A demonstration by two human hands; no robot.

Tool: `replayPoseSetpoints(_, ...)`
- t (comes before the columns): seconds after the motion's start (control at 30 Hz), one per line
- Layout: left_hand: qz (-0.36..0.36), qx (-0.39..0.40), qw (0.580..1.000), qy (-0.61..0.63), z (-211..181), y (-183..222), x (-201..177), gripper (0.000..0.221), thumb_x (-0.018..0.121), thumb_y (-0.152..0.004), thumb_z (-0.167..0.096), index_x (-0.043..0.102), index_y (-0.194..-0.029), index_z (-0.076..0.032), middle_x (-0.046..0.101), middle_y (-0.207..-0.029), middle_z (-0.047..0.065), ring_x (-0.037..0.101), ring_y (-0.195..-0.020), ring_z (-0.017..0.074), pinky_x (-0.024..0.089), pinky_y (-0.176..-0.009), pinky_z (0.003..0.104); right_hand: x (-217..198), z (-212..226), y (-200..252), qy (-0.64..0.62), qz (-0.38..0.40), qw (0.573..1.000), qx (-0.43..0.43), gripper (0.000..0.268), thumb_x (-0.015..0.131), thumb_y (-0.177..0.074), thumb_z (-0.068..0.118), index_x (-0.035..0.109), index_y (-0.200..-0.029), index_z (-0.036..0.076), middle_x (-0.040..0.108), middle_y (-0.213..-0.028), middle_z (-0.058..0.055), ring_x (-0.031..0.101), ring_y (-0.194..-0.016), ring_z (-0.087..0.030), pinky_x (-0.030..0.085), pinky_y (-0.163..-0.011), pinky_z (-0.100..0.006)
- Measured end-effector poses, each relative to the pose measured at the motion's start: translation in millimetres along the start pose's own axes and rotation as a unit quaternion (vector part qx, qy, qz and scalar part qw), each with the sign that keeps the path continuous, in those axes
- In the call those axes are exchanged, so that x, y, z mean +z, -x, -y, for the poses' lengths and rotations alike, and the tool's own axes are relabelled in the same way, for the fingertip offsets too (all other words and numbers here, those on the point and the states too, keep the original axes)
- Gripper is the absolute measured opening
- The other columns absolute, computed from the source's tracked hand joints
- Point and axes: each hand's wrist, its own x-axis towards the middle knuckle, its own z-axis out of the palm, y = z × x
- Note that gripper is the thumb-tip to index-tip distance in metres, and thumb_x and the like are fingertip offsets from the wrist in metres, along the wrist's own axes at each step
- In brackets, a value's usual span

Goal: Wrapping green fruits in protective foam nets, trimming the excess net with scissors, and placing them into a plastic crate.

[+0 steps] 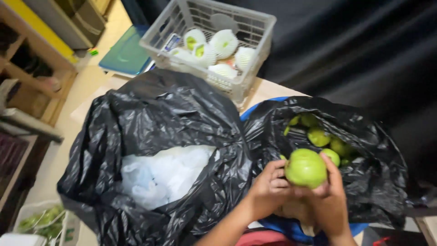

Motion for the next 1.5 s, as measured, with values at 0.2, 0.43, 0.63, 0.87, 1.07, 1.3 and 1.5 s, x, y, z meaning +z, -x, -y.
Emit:
replayPoseSetpoints(0.2,-0.263,0.203,0.829,-0.45,-76,50,-94,0.023,0.064,-0.09,-0.018,0.072,-0.111,-0.014,0.074,-0.111,0.007,0.069,-0.106,0.0259,0.049,-0.097,0.037,11,26,-2,-0.388,0.024,0.916,0.098,0.095,0.051,-0.07,0.01,0.025,-0.16,0.004,0.039,-0.155,-0.027,0.044,-0.135,-0.038,0.039,-0.108,-0.05)
replayPoseSetpoints(0.43,-0.419,-0.096,0.675,-0.599,-33,67,-249,0.02,0.053,-0.092,-0.019,0.073,-0.096,-0.018,0.069,-0.101,0.012,0.068,-0.095,0.0388,0.053,-0.08,0.049,2,13,-3,-0.356,0.031,0.926,0.118,0.08,0.038,-0.085,0.004,0.022,-0.163,0.01,0.035,-0.157,-0.022,0.04,-0.135,-0.038,0.037,-0.103,-0.053)
replayPoseSetpoints(0.63,-0.424,-0.154,0.645,-0.617,-17,63,-268,0.045,0.077,-0.084,-0.024,0.061,-0.125,-0.018,0.064,-0.119,0.012,0.052,-0.113,0.039,0.047,-0.092,0.051,3,21,-4,-0.349,0.03,0.928,0.126,0.078,0.033,-0.085,0.001,0.021,-0.161,0.01,0.031,-0.161,-0.021,0.035,-0.14,-0.039,0.035,-0.107,-0.06)
replayPoseSetpoints(0.87,-0.478,-0.015,0.713,-0.513,-95,105,-220,0.018,0.062,-0.086,-0.028,0.064,-0.098,-0.015,0.071,-0.089,0.007,0.057,-0.085,0.0324,0.045,-0.08,0.047,-4,27,-2,-0.36,0.036,0.923,0.132,0.077,0.032,-0.082,0.006,0.02,-0.158,0.006,0.031,-0.159,-0.028,0.036,-0.141,-0.047,0.034,-0.109,-0.062)
replayPoseSetpoints(1.07,-0.463,0.236,0.804,-0.289,-120,104,-183,0.017,0.052,-0.097,-0.013,0.062,-0.109,-0.01,0.062,-0.092,0.001,0.053,-0.08,0.0089,0.042,-0.072,0.025,1,30,-2,-0.421,0.029,0.895,0.141,0.085,0.04,-0.072,0.022,0.026,-0.154,0.003,0.038,-0.155,-0.033,0.044,-0.128,-0.061,0.036,-0.106,-0.066)
replayPoseSetpoints(1.3,-0.324,0.306,0.879,-0.169,-98,46,-129,0.017,0.056,-0.103,-0.023,0.062,-0.115,-0.013,0.055,-0.08,-0.004,0.044,-0.067,0.0026,0.036,-0.058,0.021,-2,4,1,-0.582,0.209,0.785,0.029,0.099,0.097,-0.09,0.036,0.037,-0.151,-0.014,0.053,-0.142,-0.04,0.064,-0.115,-0.055,0.056,-0.097,-0.052)
replayPoseSetpoints(1.5,-0.129,0.167,0.977,-0.035,-49,1,-59,0.021,0.08,-0.086,-0.005,0.061,-0.091,-0.014,0.069,-0.08,0.005,0.06,-0.066,0.0093,0.046,-0.054,0.025,11,9,11,-0.684,0.326,0.65,0.065,0.088,0.069,-0.103,0.048,0.029,-0.158,-0.008,0.02,-0.165,-0.031,0.027,-0.153,-0.041,0.021,-0.124,-0.052)
